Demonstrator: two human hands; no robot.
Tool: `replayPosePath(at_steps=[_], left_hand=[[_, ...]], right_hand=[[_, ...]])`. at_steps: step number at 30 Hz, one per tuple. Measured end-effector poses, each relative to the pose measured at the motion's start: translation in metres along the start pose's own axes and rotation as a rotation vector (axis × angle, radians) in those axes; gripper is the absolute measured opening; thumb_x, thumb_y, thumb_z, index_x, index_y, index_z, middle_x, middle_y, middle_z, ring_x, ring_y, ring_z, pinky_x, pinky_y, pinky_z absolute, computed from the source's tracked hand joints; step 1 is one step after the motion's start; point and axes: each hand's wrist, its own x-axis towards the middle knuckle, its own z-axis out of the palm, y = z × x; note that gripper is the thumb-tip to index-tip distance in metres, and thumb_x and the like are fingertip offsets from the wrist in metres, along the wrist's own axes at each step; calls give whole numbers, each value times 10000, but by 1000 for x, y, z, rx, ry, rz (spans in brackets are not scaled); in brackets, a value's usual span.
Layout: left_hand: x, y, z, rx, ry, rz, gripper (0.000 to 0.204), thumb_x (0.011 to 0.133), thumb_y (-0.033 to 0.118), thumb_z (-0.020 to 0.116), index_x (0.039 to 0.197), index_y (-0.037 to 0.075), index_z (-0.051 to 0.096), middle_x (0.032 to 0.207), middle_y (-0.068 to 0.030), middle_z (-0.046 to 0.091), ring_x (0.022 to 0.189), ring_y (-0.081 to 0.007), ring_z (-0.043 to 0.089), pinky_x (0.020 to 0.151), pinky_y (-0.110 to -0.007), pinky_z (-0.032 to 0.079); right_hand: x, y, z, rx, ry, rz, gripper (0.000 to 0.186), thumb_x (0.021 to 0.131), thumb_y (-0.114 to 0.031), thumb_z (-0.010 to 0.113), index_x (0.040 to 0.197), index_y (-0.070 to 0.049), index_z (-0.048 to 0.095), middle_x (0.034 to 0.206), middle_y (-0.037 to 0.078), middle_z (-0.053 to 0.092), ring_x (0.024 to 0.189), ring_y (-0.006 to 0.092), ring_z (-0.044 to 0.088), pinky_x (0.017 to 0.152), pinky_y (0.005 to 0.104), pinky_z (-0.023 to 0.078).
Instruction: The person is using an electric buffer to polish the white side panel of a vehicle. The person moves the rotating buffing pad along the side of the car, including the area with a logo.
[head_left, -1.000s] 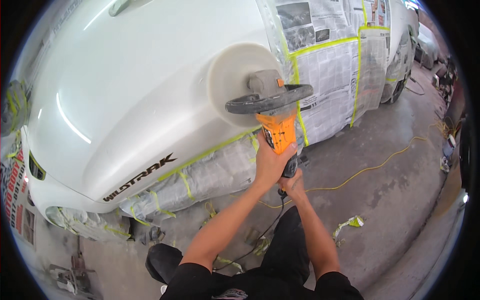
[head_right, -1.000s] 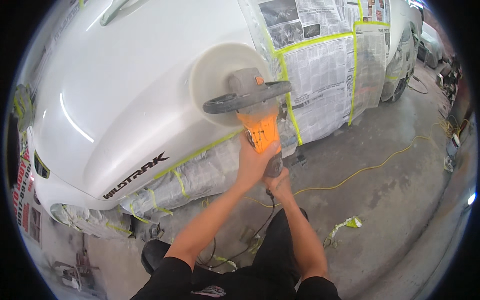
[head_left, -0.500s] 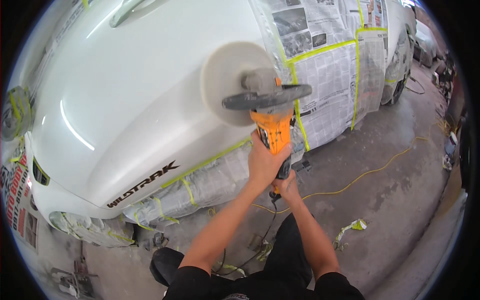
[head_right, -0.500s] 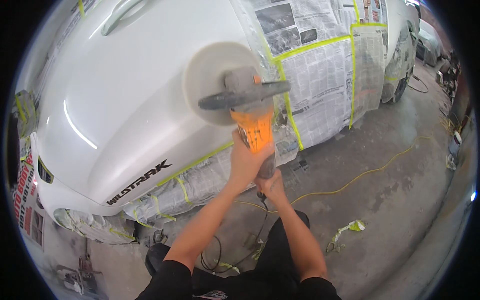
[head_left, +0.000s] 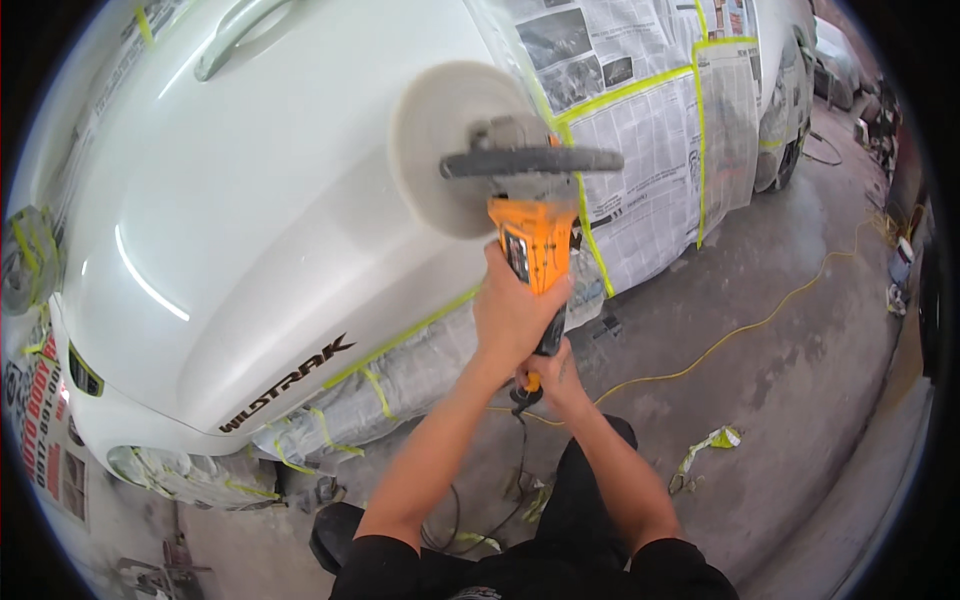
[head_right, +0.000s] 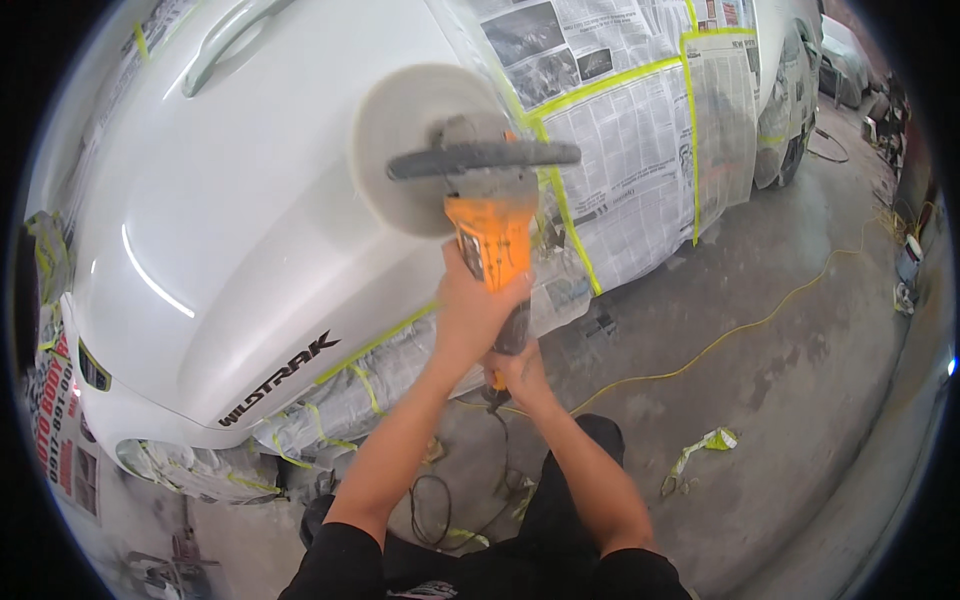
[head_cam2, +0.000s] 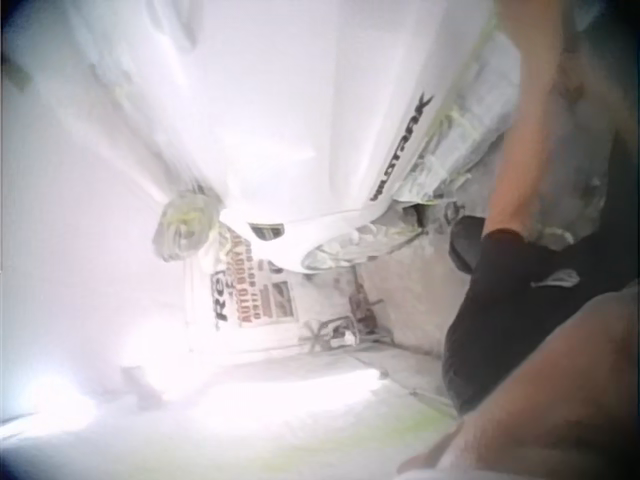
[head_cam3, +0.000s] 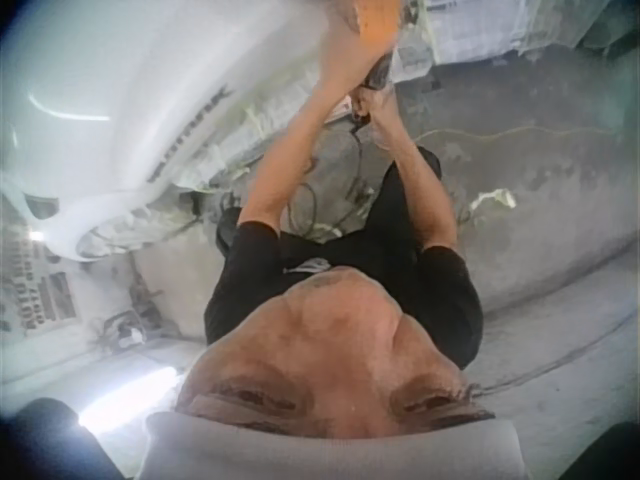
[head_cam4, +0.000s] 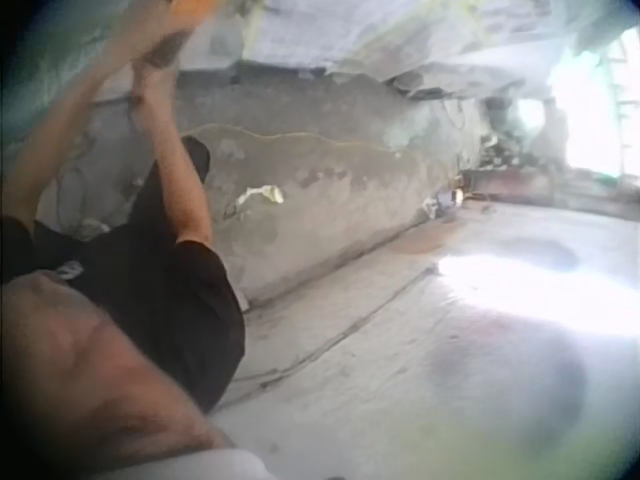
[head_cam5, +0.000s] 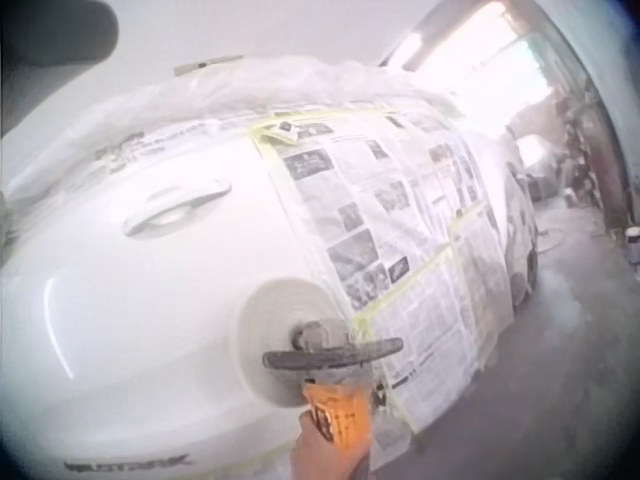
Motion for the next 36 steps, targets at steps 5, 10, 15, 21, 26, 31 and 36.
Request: replayPosePath(at_steps=[5,10,15,21,26,31,36], left_hand=[[-6,13,-19,66,-26,-50,727,756,390,814,1209,-15,416,988,-258,684,908,-464,684,768,-512,536],[-21,-20,-2,104,-79,24,726,764,400,807,1208,-22,416,957,-257,688,875,-471,685,742,-507,540],[1,16,-6,97,-135,-70,743,790,365,803,1257,-54,406,1052,-246,689,960,-378,712,820,-439,555],[-13,-10,-2,-123,-56,-13,670,809,343,793,1208,-44,419,978,-268,693,883,-429,705,748,-469,545],[-49,-61,10,-352,-32,-92,697,826,312,809,1258,-60,408,1040,-214,686,946,-293,706,818,-387,556],[-95,-96,-26,-614,157,-173,638,858,148,783,1330,-35,394,1158,-166,637,1013,-229,667,898,-360,545],[-125,-131,-46,-649,453,-208,625,882,76,730,1386,-20,374,1256,-138,586,1120,-216,613,972,-355,510]], right_hand=[[-10,0,16,66,-10,15,132,743,-12,638,869,13,605,621,93,574,493,200,560,515,333,458],[-35,31,11,185,142,156,100,757,-23,643,837,24,606,635,91,566,495,201,546,529,345,472],[-11,-1,3,184,1,72,60,767,1,632,814,27,604,635,90,556,511,203,549,535,353,470],[-22,14,-2,97,65,70,122,764,-75,690,803,16,618,657,61,593,490,163,547,475,308,422],[-37,59,-37,-401,74,42,112,787,-84,693,779,20,652,637,62,610,491,169,553,491,345,438],[-51,58,1,-687,35,-79,218,743,-153,754,854,23,688,770,174,713,705,307,713,647,378,521],[-49,53,21,-909,-110,-72,330,705,-165,769,974,9,688,859,218,715,837,400,702,752,417,538]])
